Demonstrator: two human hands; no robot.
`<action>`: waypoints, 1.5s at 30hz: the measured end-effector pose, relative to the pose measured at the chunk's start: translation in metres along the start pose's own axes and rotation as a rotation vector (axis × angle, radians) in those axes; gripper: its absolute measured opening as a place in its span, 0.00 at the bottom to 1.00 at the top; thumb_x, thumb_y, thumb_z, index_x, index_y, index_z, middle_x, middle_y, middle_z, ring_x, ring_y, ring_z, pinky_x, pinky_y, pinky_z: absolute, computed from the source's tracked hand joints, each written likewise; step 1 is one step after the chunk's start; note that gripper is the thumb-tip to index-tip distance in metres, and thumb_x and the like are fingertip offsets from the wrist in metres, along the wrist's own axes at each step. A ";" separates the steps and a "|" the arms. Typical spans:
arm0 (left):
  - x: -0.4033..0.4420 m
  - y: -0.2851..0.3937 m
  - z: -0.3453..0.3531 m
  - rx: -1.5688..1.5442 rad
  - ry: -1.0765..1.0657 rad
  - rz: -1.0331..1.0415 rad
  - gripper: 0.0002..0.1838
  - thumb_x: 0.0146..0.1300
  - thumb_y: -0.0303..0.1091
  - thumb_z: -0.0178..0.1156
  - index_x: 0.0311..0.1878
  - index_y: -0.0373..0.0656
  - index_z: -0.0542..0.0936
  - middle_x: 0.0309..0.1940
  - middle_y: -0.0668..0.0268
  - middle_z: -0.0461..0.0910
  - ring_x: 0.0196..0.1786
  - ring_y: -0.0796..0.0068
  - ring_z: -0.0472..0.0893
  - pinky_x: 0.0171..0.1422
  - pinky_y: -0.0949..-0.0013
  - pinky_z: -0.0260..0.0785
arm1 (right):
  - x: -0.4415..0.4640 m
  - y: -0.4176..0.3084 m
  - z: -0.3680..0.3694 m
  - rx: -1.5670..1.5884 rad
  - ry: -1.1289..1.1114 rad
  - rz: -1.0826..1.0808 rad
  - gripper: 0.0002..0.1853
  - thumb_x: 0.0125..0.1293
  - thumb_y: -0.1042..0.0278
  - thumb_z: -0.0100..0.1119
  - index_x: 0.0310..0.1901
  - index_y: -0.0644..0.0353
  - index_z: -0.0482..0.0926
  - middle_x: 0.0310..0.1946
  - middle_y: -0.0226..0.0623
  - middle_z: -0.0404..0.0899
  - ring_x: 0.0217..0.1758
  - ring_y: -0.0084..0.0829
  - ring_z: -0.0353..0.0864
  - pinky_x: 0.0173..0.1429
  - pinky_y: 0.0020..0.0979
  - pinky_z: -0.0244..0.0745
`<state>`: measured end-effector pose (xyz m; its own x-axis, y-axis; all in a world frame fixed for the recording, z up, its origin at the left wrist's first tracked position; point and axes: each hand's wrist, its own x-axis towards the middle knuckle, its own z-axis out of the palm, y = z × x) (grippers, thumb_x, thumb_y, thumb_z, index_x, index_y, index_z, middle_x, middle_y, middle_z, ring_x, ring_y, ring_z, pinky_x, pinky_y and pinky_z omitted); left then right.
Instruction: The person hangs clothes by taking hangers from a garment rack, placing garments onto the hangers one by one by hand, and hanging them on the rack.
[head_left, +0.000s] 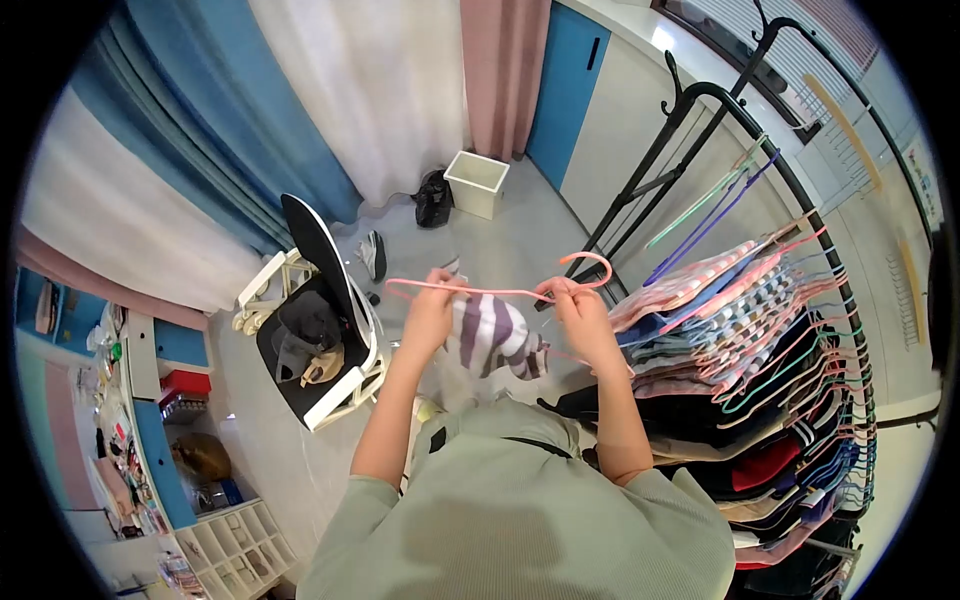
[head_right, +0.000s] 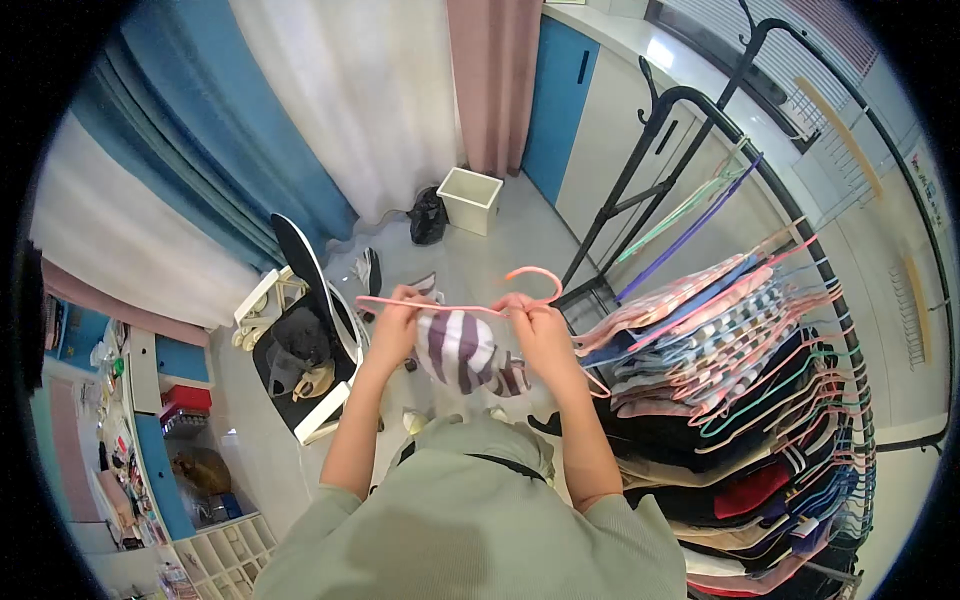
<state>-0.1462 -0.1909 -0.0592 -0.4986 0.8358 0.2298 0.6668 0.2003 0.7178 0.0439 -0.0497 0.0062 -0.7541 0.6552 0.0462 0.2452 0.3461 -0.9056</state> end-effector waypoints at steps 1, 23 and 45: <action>0.000 -0.001 -0.002 -0.034 0.057 0.003 0.12 0.56 0.21 0.49 0.41 0.40 0.79 0.39 0.58 0.71 0.39 0.59 0.75 0.46 0.63 0.67 | 0.001 0.001 -0.004 -0.015 0.000 0.016 0.16 0.67 0.61 0.40 0.38 0.61 0.78 0.15 0.40 0.64 0.21 0.33 0.66 0.31 0.31 0.63; -0.048 -0.018 -0.018 -0.565 0.596 -0.134 0.16 0.43 0.14 0.59 0.33 0.42 0.68 0.48 0.67 0.63 0.39 0.83 0.70 0.42 0.80 0.63 | 0.015 0.006 -0.040 -0.002 -0.027 0.023 0.19 0.69 0.59 0.41 0.30 0.65 0.77 0.13 0.30 0.59 0.18 0.23 0.59 0.26 0.28 0.56; -0.035 -0.086 -0.049 -1.295 -0.148 -0.408 0.19 0.53 0.39 0.56 0.45 0.38 0.78 0.39 0.67 0.79 0.42 0.75 0.76 0.48 0.72 0.65 | 0.017 -0.008 -0.039 0.199 0.070 0.055 0.23 0.69 0.53 0.42 0.28 0.63 0.79 0.10 0.21 0.52 0.15 0.16 0.51 0.21 0.25 0.47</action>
<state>-0.2130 -0.2628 -0.0970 -0.4151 0.8959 -0.1579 -0.5446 -0.1057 0.8320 0.0524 -0.0148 0.0307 -0.6971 0.7168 0.0172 0.1547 0.1738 -0.9726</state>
